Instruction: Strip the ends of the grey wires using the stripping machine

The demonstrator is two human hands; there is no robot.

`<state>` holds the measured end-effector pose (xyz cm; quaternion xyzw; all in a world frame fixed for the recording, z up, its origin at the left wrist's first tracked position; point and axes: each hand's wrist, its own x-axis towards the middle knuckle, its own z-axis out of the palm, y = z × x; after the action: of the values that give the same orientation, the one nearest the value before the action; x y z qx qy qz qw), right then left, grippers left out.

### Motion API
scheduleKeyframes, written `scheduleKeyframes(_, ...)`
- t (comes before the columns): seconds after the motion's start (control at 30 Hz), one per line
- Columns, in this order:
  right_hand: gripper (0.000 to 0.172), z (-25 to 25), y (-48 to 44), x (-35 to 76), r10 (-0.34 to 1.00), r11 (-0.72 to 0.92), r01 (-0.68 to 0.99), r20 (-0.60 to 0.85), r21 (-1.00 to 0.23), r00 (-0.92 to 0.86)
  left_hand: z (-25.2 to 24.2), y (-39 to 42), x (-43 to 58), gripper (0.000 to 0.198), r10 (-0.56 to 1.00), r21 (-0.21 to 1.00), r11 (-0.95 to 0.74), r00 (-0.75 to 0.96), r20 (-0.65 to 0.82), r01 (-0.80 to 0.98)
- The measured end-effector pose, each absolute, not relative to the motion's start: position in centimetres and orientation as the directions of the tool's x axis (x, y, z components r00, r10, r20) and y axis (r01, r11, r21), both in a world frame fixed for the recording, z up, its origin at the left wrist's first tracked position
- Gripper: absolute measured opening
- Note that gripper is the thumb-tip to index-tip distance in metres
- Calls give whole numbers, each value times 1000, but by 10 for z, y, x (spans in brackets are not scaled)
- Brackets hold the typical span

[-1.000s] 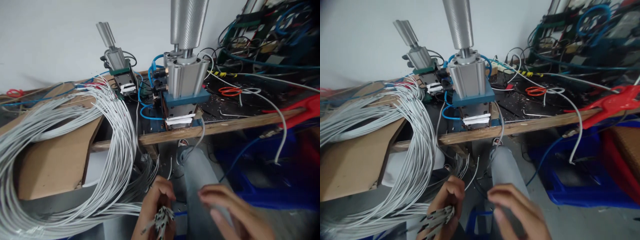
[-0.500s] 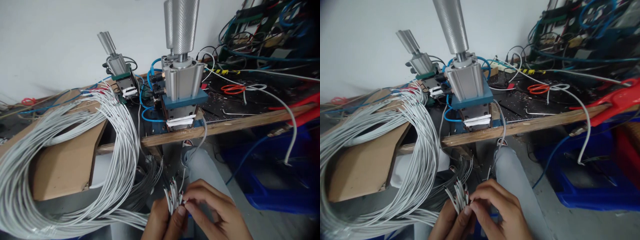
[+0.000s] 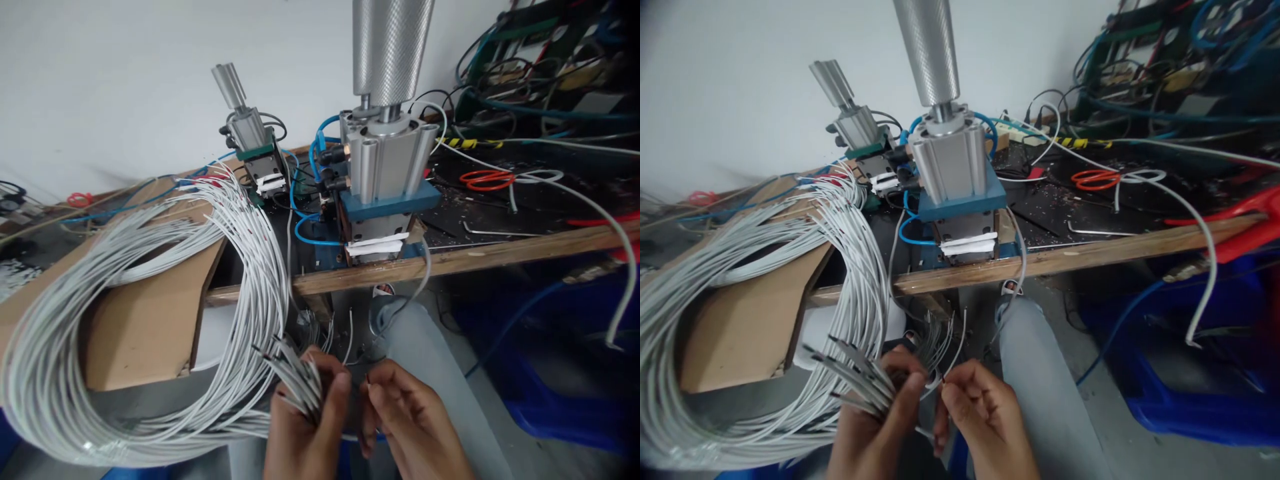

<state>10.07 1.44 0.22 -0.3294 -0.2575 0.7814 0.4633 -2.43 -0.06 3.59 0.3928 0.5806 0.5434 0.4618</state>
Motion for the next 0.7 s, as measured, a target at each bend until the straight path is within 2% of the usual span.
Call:
scheduleKeyframes(0.1,37,4,14,101,880,-452,-521,-269,-724,-391,33,1,-19,22,978,971,125,-140,-155,-202)
scheduleKeyframes(0.33,33,7,16,103,884,-440,-473,-274,-763,-378,42,6,-21,12,979,930,138,-97,-181,-341)
scheduleKeyframes(0.4,33,10,17,104,879,-445,-454,-280,-772,-387,44,7,-20,7,974,937,151,-113,-195,-314)
scheduleKeyframes(0.53,33,14,20,108,876,-442,-395,-291,-806,-386,43,9,-16,12,958,959,173,-187,-217,-226)
scheduleKeyframes(0.7,28,16,24,118,894,-297,-188,-203,-936,-400,34,11,-17,8,961,993,115,-257,-106,18)
